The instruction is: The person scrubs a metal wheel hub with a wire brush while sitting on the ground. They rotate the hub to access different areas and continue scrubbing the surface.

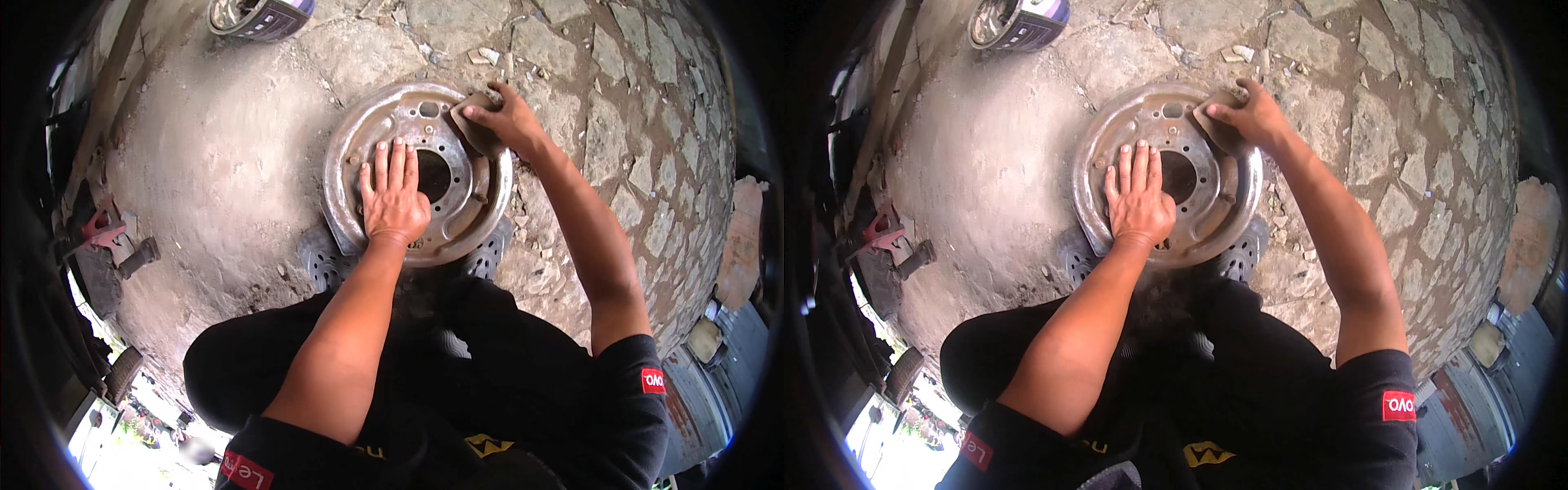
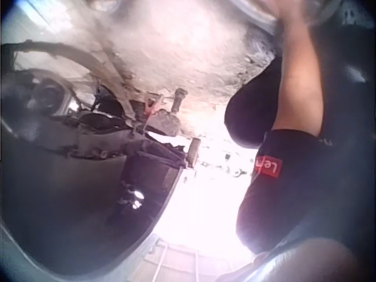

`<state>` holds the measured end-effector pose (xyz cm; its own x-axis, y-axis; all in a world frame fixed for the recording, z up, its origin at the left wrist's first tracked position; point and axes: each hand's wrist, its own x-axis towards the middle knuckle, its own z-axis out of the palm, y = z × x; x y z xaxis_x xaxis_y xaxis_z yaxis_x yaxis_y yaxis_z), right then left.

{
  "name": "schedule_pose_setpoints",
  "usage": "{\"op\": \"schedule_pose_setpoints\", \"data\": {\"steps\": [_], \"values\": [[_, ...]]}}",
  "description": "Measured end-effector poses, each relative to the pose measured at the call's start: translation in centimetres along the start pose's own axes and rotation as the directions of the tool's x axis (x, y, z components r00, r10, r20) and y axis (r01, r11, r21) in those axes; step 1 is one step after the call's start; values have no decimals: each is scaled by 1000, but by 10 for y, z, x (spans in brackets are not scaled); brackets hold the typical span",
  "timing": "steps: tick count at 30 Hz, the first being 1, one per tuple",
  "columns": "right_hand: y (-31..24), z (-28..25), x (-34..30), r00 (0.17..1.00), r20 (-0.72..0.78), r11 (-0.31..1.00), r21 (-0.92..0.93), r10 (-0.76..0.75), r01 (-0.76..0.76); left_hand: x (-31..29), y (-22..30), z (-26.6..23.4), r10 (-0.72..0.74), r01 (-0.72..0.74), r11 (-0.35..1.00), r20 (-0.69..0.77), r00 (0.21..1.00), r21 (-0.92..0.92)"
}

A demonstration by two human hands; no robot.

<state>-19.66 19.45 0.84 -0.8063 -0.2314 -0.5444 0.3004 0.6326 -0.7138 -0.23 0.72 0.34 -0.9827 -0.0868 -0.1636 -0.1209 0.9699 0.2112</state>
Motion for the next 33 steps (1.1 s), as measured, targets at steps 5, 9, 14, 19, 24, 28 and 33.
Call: {"op": "schedule_pose_setpoints", "data": {"steps": [5, 9, 14, 19, 24, 28, 33], "values": [[-23, 9, 11, 998, 0, 988, -143, -58, 57, -3, -1, -1, -19, 19, 999, 16, 1000, 34], [18, -3, -2, 1000, -17, 1000, 28, -12, 12, 0, -1, 0, -5, 5, 1000, -9, 1000, 10], [-12, 10, 20, 996, -69, 996, -72, -61, 56, -2, 0, 0, -8, 7, 999, 16, 1000, 34], [10, 9, -9, 996, -69, 998, 2, -58, 58, -4, 0, -1, -4, 4, 1000, 2, 1000, 1], [-19, 15, 1, 996, -79, 994, -107, -44, 35, -2, 0, 0, -13, 13, 1000, 5, 1000, 12], [5, 22, -3, 986, -134, 992, -95, -96, 84, -1, -2, 0, -10, 10, 1000, 3, 1000, 13], [-8, 26, -13, 980, -180, 981, -188, -88, 54, -1, 0, -2, -15, 15, 1000, 15, 1000, 0]]}}
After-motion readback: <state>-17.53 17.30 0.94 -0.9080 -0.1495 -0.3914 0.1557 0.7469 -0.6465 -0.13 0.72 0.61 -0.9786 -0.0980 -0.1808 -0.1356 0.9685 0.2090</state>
